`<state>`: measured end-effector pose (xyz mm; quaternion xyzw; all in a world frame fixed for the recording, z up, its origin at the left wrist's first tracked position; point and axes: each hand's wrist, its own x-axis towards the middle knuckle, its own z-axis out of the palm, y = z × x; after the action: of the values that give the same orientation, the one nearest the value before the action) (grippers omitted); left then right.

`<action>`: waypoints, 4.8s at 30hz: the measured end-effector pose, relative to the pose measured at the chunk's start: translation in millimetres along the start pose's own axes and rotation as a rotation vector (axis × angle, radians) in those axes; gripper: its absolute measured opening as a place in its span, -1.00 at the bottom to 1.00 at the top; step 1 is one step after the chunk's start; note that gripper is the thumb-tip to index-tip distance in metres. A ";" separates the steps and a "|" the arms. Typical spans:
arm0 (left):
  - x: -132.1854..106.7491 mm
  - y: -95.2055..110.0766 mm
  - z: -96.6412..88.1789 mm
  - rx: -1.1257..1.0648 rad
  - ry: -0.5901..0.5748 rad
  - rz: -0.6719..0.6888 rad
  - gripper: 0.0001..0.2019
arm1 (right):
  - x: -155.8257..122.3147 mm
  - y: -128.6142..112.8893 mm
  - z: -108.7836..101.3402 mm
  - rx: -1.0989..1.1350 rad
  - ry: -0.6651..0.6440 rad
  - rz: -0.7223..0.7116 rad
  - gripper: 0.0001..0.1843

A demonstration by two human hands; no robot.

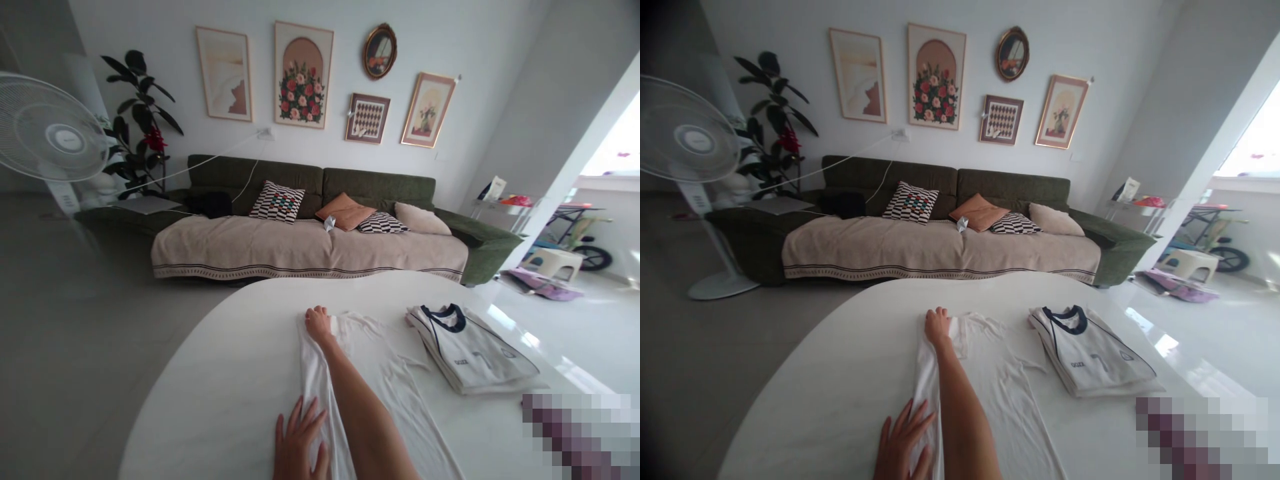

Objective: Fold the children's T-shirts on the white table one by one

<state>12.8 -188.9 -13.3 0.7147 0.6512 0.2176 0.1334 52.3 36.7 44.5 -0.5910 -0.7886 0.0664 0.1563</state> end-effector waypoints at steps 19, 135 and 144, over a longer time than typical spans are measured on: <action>-5.4 13.0 -18.5 -0.153 0.044 -0.017 -0.52 | -213.2 36.6 -40.1 0.170 -0.099 0.190 -0.84; -6.4 -1.4 -1.6 -0.287 0.297 0.081 -0.59 | -265.1 11.9 -14.3 0.117 -0.193 -0.272 -0.35; -11.5 21.0 -14.6 0.108 -0.065 0.162 -0.48 | -273.1 92.3 -71.4 0.465 -0.326 -0.145 -0.65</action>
<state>23.4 -204.1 7.8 0.7777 0.5975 0.1691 0.0978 228.7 -202.3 39.2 -0.4629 -0.8072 0.3280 0.1633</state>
